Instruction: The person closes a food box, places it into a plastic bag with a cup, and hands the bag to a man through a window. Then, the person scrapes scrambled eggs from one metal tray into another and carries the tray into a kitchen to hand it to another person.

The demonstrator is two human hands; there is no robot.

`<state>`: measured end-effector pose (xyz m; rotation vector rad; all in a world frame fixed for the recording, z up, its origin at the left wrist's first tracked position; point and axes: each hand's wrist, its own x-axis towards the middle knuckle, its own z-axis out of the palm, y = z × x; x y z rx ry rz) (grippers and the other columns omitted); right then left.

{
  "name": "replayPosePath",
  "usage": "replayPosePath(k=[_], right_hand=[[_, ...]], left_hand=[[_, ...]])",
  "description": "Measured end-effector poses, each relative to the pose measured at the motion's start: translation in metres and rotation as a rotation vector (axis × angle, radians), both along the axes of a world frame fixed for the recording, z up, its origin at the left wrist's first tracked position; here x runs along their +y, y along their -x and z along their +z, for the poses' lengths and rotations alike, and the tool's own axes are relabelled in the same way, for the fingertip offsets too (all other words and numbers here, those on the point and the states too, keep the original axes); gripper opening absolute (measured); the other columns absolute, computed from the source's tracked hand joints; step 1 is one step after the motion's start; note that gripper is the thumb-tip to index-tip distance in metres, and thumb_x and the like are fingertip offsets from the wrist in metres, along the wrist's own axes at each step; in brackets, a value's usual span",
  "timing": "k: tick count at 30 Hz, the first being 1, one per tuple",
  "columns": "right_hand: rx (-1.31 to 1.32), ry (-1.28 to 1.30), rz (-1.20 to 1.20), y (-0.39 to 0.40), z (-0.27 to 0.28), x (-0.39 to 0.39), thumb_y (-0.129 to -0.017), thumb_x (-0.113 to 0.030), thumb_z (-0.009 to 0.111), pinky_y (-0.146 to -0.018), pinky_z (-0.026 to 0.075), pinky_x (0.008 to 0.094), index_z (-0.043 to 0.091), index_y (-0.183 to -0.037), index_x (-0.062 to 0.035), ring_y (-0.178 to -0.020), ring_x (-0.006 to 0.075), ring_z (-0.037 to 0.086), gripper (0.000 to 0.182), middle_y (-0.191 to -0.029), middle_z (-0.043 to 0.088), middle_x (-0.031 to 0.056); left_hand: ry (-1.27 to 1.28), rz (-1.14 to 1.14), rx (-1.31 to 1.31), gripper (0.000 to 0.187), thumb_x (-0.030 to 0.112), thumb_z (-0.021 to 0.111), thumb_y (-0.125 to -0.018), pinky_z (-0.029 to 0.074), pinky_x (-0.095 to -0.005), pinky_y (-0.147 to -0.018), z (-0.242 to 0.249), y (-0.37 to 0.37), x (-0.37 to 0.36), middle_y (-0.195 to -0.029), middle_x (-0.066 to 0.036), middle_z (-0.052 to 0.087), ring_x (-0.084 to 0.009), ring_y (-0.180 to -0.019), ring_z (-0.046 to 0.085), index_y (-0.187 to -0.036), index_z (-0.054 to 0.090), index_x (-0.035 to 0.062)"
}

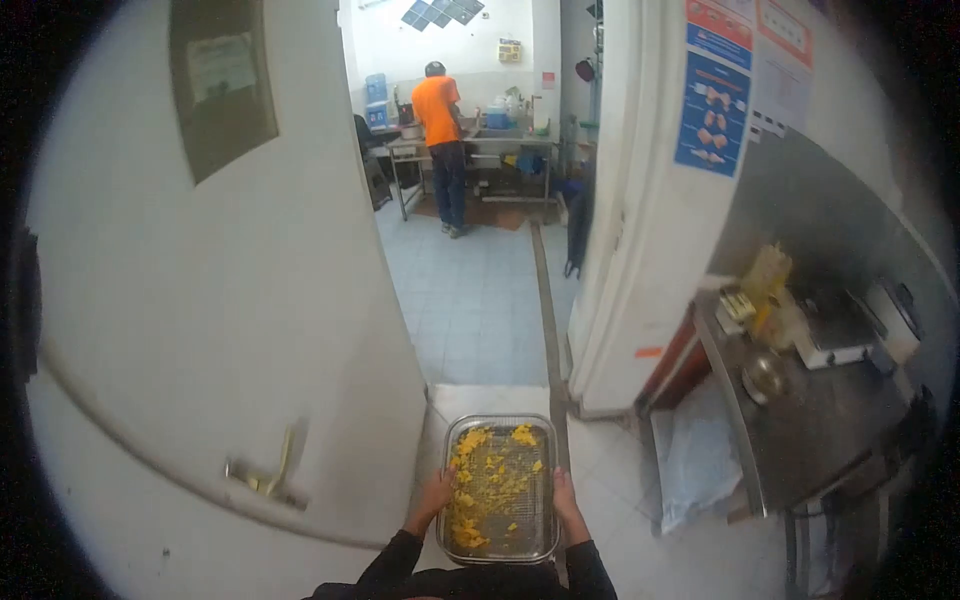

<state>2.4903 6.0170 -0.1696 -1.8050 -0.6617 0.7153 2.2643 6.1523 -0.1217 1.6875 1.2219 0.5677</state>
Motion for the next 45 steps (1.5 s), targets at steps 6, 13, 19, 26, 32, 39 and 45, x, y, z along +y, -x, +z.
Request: replayPosePath(k=[6, 13, 19, 26, 32, 39, 45], right_hand=[[0.290, -0.020, 0.150, -0.032, 0.061, 0.181, -0.084, -0.048, 0.030, -0.067, 0.035, 0.0254, 0.045, -0.086, -0.0031, -0.071, 0.0157, 0.043, 0.048, -0.079, 0.045, 0.0054], [0.155, 0.125, 0.323, -0.073, 0.031, 0.391, -0.086, -0.041, 0.029, -0.076, 0.036, 0.0326, 0.045, -0.092, 0.0031, -0.087, 0.0238, 0.047, 0.047, -0.089, 0.051, 0.0153], [0.261, -0.065, 0.208, -0.137, 0.017, 0.511, -0.085, -0.041, 0.033, -0.061, 0.038, 0.0251, 0.044, -0.102, -0.0032, -0.066, 0.0104, 0.043, 0.042, -0.082, 0.047, 0.0033], [0.504, -0.128, 0.121, -0.158, 0.103, 0.557, -0.086, -0.036, 0.035, -0.072, 0.037, 0.0271, 0.045, -0.093, -0.0002, -0.078, 0.0137, 0.045, 0.037, -0.086, 0.049, 0.0076], [0.266, -0.102, 0.353, -0.246, -0.002, 0.760, -0.086, -0.036, 0.034, -0.073, 0.037, 0.0269, 0.046, -0.097, 0.0005, -0.080, 0.0134, 0.045, 0.040, -0.089, 0.049, 0.0060], [0.418, 0.057, 0.552, -0.211, 0.108, 0.959, -0.080, -0.052, 0.035, -0.065, 0.036, 0.0216, 0.045, -0.096, -0.0047, -0.075, 0.0099, 0.044, 0.051, -0.084, 0.046, 0.0017], [0.389, -0.047, 0.791, -0.184, 0.076, 1.036, -0.084, -0.044, 0.034, -0.070, 0.038, 0.0265, 0.044, -0.097, -0.0062, -0.077, 0.0098, 0.043, 0.041, -0.088, 0.045, 0.0026]], left_hand=[[-0.100, 0.222, 0.118, 0.057, 0.049, 0.036, -0.081, 0.040, -0.0379, -0.061, 0.031, -0.029, 0.139, -0.072, -0.020, 0.053, -0.0315, -0.070, 0.053, -0.085, 0.048, -0.0066], [0.040, 0.353, -0.015, 0.057, 0.048, 0.035, -0.081, 0.040, -0.0385, -0.065, 0.007, -0.049, 0.312, -0.081, -0.024, 0.053, -0.0337, -0.077, 0.053, -0.088, 0.046, -0.0076], [0.104, 0.200, 0.032, 0.060, 0.048, 0.036, -0.081, 0.037, -0.0377, -0.076, 0.009, -0.116, 0.468, -0.093, -0.027, 0.050, -0.0352, -0.091, 0.048, -0.094, 0.045, -0.0100], [0.038, 0.097, -0.006, 0.064, 0.049, 0.035, -0.081, 0.033, -0.0376, -0.083, 0.041, -0.162, 0.533, -0.103, -0.031, 0.044, -0.0404, -0.101, 0.041, -0.107, 0.038, -0.0091], [0.081, 0.297, -0.002, 0.051, 0.043, 0.039, -0.081, 0.038, -0.0407, -0.071, 0.025, -0.211, 0.694, -0.087, -0.028, 0.050, -0.0396, -0.086, 0.048, -0.094, 0.044, -0.0059], [-0.170, 0.707, -0.072, 0.045, 0.042, 0.041, -0.082, 0.037, -0.0372, -0.061, 0.041, -0.190, 0.825, -0.069, -0.019, 0.050, -0.0340, -0.068, 0.050, -0.086, 0.046, -0.0031], [-0.052, 0.886, -0.112, 0.048, 0.045, 0.044, -0.079, 0.039, -0.0323, -0.063, 0.047, -0.161, 0.853, -0.073, -0.017, 0.054, -0.0261, -0.070, 0.052, -0.081, 0.050, -0.0018]])
